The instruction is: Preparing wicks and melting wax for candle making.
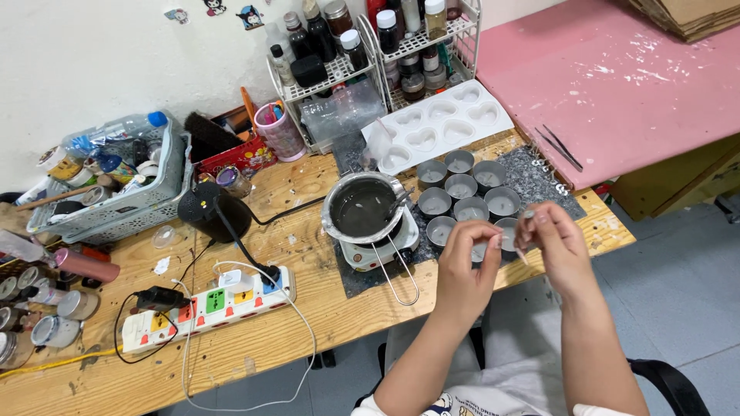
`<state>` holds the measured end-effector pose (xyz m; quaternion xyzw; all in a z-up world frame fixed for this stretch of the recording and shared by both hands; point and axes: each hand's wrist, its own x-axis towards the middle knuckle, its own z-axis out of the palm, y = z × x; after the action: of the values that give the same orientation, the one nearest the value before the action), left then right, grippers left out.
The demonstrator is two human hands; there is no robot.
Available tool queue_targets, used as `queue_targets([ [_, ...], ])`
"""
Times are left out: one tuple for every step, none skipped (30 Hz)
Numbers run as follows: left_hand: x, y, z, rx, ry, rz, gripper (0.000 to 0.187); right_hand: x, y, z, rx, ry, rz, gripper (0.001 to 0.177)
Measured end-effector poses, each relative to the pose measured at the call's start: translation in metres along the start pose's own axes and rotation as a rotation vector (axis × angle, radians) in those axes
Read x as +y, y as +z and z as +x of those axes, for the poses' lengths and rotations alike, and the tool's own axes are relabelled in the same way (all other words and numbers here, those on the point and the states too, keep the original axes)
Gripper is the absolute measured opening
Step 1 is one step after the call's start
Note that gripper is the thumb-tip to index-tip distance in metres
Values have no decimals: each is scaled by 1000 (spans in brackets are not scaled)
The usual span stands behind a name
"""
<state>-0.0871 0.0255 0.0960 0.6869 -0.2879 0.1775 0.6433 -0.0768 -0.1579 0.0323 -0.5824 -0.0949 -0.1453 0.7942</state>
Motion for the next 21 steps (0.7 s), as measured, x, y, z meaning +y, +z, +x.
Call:
queue_targets([
  [12, -7, 3, 3, 1, 0, 11, -1, -6, -1, -3, -1, -1, 26],
  [25, -13, 5, 19, -12, 35, 11, -2, -12, -1, 32, -3, 8, 26],
  [37, -20, 6, 35, -29, 69, 11, -3, -18, -4, 69, -2, 16, 25],
  [44, -33, 12, 38, -31, 70, 11, -4, -23, -3, 67, 1, 16, 25],
  [51, -46, 18, 116, -83, 144, 9, -6, -28, -1, 116, -4, -9, 23],
  [58, -59, 24, 193, -136, 218, 9, -8, -33, 1, 166, -8, -35, 21],
  [58, -72, 32, 190, -137, 214, 9, -12, -37, 2, 170, -9, -38, 21],
  [58, -84, 40, 240, -267, 366, 11, -15, -42, 4, 191, -20, -65, 20],
  [59, -97, 48, 288, -399, 521, 13, -18, -47, 5, 212, -32, -90, 18],
  [53, -103, 48, 285, -399, 519, 13, -20, -50, 6, 216, -31, -91, 18],
  [48, -110, 49, 343, -284, 696, 21, -21, -52, 8, 262, -41, -202, 15],
  [43, -117, 49, 398, -162, 870, 30, -23, -54, 10, 307, -50, -313, 13],
  [39, -120, 47, 395, -158, 869, 30, -27, -51, 11, 310, -53, -313, 13],
  [35, -122, 44, 439, -114, 934, 21, -31, -47, 11, 308, -36, -358, 10],
  [31, -124, 40, 483, -72, 999, 15, -34, -44, 10, 305, -15, -404, 12],
  [33, -123, 40, 479, -72, 998, 15, -35, -39, 8, 308, -15, -404, 12],
  [34, -121, 39, 465, -44, 990, 11, -36, -34, 7, 273, -13, -408, 13],
  [36, -120, 39, 450, -17, 982, 10, -37, -29, 5, 237, -11, -413, 13],
  [40, -113, 39, 451, -16, 982, 10, -36, -22, 4, 236, -12, -413, 13],
  [44, -107, 39, 342, 31, 900, 18, -35, -15, 1, 208, -13, -421, 14],
  [48, -100, 39, 233, 80, 818, 25, -34, -8, -1, 182, -15, -429, 15],
])
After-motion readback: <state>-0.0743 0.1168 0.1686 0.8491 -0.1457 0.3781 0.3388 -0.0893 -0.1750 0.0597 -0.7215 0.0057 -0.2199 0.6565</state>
